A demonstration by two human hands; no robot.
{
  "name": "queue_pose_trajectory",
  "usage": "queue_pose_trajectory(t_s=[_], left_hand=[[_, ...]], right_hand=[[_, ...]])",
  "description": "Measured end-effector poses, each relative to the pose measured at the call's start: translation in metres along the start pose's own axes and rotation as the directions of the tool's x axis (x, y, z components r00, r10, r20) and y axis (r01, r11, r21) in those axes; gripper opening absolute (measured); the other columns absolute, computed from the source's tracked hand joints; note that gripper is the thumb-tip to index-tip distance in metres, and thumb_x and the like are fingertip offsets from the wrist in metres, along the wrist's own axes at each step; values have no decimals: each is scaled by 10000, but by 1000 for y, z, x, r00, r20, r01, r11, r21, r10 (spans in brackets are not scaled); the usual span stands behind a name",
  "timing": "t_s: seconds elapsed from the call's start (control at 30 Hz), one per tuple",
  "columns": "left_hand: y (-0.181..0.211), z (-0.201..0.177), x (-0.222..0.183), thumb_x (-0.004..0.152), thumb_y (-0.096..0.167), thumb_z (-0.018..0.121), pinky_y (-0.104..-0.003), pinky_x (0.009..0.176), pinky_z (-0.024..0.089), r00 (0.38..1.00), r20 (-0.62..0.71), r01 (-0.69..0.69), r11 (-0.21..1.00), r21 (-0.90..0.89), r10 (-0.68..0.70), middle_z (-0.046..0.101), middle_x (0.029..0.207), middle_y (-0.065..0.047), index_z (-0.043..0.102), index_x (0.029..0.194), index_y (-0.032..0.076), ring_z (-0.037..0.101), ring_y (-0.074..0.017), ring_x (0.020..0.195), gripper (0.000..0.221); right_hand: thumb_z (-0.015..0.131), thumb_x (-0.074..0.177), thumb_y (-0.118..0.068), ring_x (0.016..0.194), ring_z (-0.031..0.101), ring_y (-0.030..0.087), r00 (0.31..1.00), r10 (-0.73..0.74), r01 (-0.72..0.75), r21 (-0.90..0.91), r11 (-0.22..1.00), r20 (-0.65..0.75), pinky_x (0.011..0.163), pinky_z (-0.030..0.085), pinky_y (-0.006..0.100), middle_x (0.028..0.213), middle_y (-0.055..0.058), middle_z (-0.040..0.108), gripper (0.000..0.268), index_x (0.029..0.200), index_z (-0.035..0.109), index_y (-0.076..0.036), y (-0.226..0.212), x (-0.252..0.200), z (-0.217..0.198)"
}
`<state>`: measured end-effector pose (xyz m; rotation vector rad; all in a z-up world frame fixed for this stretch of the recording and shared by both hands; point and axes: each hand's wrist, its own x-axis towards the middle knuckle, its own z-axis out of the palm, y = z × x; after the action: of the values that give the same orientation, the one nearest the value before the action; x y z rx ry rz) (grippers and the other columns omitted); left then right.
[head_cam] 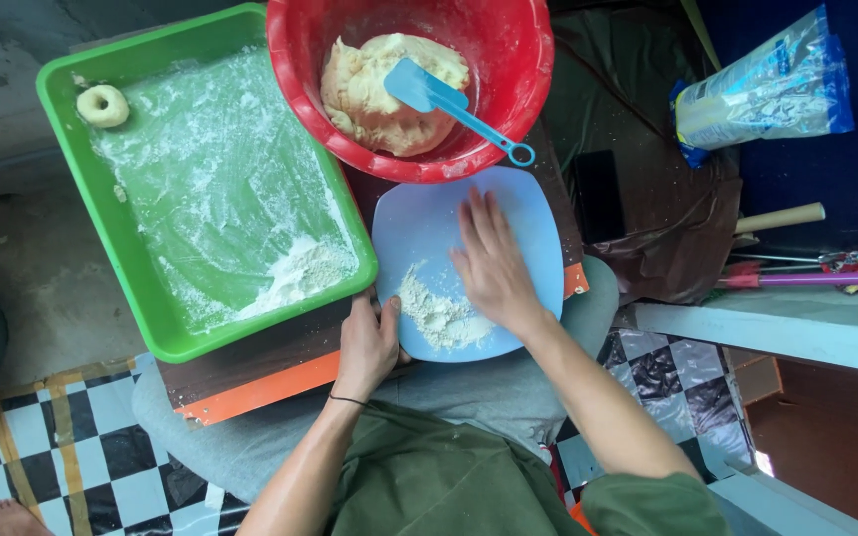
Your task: The person is manually portioning and shaping dough into small units and arranging them in a floured tray for the next stage of production.
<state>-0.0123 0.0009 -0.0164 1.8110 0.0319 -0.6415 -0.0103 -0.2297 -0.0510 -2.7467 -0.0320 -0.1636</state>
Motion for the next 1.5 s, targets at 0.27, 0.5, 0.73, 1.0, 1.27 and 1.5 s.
queue_pose_trajectory(t_s=[0.27, 0.5, 0.73, 1.0, 1.27, 1.5], left_hand=[[0, -2, -2, 1044, 127, 449, -357, 387, 594, 1000, 3, 5, 1000, -23, -5, 700, 717, -204, 333, 1387, -189, 701, -267, 439, 481], [8, -4, -3, 1028, 142, 475, -374, 386, 604, 1000, 11, 4, 1000, 1, -4, 708, 731, -214, 354, 1380, -174, 704, -283, 440, 489], [15, -6, -4, 1037, 131, 456, -358, 389, 604, 1000, 19, 17, 1000, -24, -17, 698, 743, -229, 340, 1384, -189, 706, -282, 449, 486], [4, -5, -2, 1039, 160, 457, -369, 405, 613, 996, 66, 51, 999, 9, -51, 699, 721, -220, 354, 1381, -188, 714, -283, 461, 498], [8, -2, -4, 1045, 154, 461, -376, 386, 603, 997, 48, 66, 996, -63, -63, 708, 649, -230, 384, 1340, -208, 710, -295, 451, 473], [10, -3, -1, 1046, 151, 447, -359, 385, 588, 994, 97, 48, 999, -23, -46, 691, 563, -189, 383, 1348, -201, 700, -276, 435, 468]], right_hand=[[616, 1031, -307, 1253, 627, 209, 928, -363, 350, -139, 926, -83, 1002, 519, 369, 1377, -62, 669, 281, 1272, 735, -224, 64, -37, -46], [728, 1018, -145, 1092, 699, 175, 949, 132, -69, 222, 973, -286, 874, 602, 214, 1255, 22, 709, 197, 1211, 764, -141, 22, -20, -78], [348, 1144, -356, 1515, 302, 364, 998, 46, -48, 41, 998, 50, 1249, 108, 560, 1593, 201, 431, 502, 1484, 535, -38, 10, -18, -39], [302, 1104, -448, 1558, 155, 379, 920, 132, -103, -99, 990, 369, 1241, 25, 571, 1682, 247, 191, 677, 1618, 260, -8, -11, -13, -52], [261, 1121, -299, 1575, 164, 321, 908, 211, -225, -4, 974, 362, 1281, 89, 461, 1684, 220, 214, 555, 1601, 297, -22, -37, -5, -38], [645, 1019, -300, 1131, 651, 182, 996, -75, 71, -87, 994, -42, 991, 530, 323, 1214, -20, 685, 309, 1316, 691, -226, 32, -19, -43]])
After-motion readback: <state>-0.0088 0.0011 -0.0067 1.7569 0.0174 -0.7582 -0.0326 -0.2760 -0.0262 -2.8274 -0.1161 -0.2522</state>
